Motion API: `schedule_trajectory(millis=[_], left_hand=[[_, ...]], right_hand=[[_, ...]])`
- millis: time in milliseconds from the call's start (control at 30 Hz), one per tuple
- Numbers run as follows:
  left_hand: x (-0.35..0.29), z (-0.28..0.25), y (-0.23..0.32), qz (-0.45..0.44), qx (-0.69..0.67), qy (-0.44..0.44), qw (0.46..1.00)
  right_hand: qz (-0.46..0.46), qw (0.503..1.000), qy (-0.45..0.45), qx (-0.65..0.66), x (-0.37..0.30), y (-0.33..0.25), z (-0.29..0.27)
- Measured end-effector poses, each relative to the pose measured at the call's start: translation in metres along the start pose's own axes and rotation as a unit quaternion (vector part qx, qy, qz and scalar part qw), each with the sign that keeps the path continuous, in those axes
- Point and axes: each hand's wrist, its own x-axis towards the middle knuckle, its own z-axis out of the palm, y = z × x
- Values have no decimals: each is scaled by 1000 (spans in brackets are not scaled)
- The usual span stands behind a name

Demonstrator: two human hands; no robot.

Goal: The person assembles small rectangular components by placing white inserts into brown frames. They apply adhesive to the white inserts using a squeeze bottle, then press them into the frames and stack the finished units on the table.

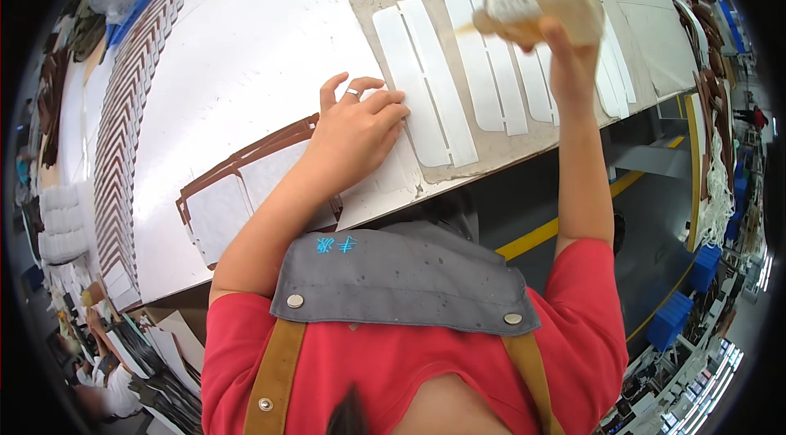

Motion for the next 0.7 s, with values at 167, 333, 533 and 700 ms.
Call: schedule_trajectory(millis=[167, 333, 533, 700], left_hand=[[0, 1, 0, -2, -4, -2, 1000], [-2, 4, -2, -7, -2, -4, 1000], [-3, 5, -2, -2, -3, 6, 1000], [-2, 4, -1, -2, -4, 3, 1000]], right_hand=[[28, 998, -44, -40, 44, 50, 18], [64, 996, -7, -63, 46, 61, 40], [72, 994, -8, -79, 52, 64, 21], [86, 994, 24, -58, 47, 63, 19]])
